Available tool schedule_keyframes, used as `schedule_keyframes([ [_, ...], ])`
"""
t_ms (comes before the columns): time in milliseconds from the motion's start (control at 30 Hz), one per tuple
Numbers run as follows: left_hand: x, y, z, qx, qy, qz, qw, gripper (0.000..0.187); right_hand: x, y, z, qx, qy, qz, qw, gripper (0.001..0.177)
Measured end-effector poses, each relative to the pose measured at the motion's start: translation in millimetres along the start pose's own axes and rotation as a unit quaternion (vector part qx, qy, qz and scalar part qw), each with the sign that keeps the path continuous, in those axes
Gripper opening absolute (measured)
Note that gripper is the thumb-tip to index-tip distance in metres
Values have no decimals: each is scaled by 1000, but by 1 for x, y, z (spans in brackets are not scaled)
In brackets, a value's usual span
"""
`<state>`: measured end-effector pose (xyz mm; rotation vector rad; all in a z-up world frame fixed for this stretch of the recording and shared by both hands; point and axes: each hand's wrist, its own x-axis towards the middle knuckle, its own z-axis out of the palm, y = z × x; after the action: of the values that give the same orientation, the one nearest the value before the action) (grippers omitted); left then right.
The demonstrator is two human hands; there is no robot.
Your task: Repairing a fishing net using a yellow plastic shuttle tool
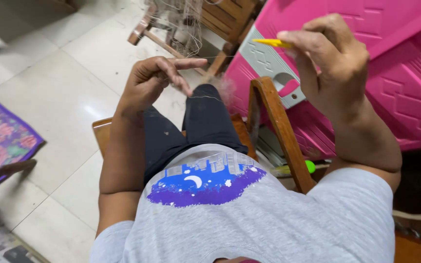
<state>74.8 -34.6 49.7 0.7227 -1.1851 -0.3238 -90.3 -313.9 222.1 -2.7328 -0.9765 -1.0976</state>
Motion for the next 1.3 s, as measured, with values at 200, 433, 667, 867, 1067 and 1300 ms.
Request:
schedule_keyframes([
  [200, -21, 10, -29, -57, 107, 12, 993, 23, 0, -17, 7, 90, 53, -18, 994, 12],
  [433, -33, 20, -44, -61, 74, 22, 995, 15, 22, -26, 19, 156, 96, -39, 982, 14],
  [667, -47, 14, -67, -48, 144, 59, 987, 39, 44, -41, 30, 227, 104, -58, 967, 10],
  [867, -47, 11, -81, -23, 180, 146, 973, 47, 57, -50, 33, 261, 83, -68, 959, 11],
  [1067, -37, 18, -81, -8, 191, 221, 956, 55, 68, -59, 34, 295, 40, -87, 951, 14],
  [1300, -38, 13, -86, -50, 177, 313, 932, 73, 67, -65, 42, 306, 15, -94, 947, 14],
])
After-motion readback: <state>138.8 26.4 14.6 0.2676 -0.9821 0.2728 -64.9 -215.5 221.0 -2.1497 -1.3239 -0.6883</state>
